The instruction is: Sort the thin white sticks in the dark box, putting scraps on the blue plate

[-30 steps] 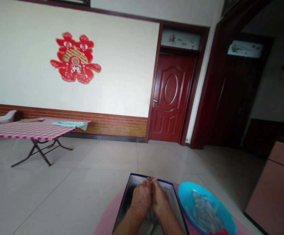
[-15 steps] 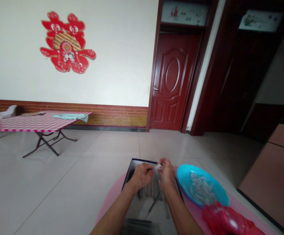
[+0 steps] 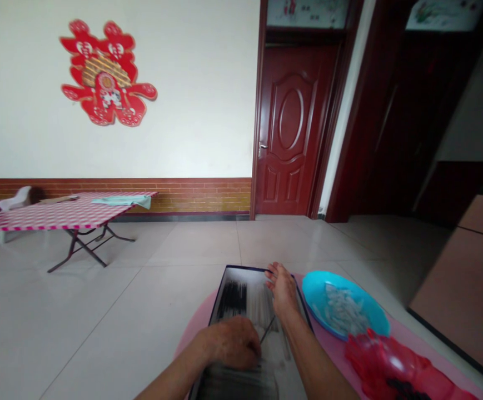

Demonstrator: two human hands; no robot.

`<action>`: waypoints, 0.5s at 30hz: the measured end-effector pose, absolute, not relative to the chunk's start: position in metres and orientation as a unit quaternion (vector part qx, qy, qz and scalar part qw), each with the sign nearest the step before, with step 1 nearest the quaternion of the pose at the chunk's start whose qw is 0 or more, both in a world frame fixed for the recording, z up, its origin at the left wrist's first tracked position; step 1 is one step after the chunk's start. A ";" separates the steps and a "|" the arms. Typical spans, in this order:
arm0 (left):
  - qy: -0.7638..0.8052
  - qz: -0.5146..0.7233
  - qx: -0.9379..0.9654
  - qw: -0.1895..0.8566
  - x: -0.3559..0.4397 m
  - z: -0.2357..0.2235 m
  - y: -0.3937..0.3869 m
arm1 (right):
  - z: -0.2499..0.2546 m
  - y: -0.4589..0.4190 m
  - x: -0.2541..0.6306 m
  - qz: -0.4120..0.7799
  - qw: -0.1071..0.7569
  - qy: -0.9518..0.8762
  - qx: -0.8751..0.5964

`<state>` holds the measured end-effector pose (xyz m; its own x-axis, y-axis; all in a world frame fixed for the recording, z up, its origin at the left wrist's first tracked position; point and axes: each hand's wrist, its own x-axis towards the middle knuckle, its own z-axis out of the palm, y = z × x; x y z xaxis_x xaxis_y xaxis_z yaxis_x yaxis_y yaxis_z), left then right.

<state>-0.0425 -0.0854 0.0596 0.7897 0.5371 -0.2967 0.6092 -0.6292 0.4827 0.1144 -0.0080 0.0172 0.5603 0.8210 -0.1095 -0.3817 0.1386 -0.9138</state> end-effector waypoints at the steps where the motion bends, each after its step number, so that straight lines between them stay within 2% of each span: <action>1: 0.309 -0.052 0.907 0.279 -0.043 0.056 -0.090 | 0.018 -0.008 0.114 0.418 0.722 -0.215 -0.508; 7: 0.322 -0.038 0.925 0.195 -0.043 0.050 -0.108 | 0.021 -0.009 0.114 0.430 0.718 -0.211 -0.505; 15: 0.347 -0.053 0.921 0.168 -0.036 0.062 -0.104 | 0.023 -0.011 0.111 0.437 0.716 -0.218 -0.499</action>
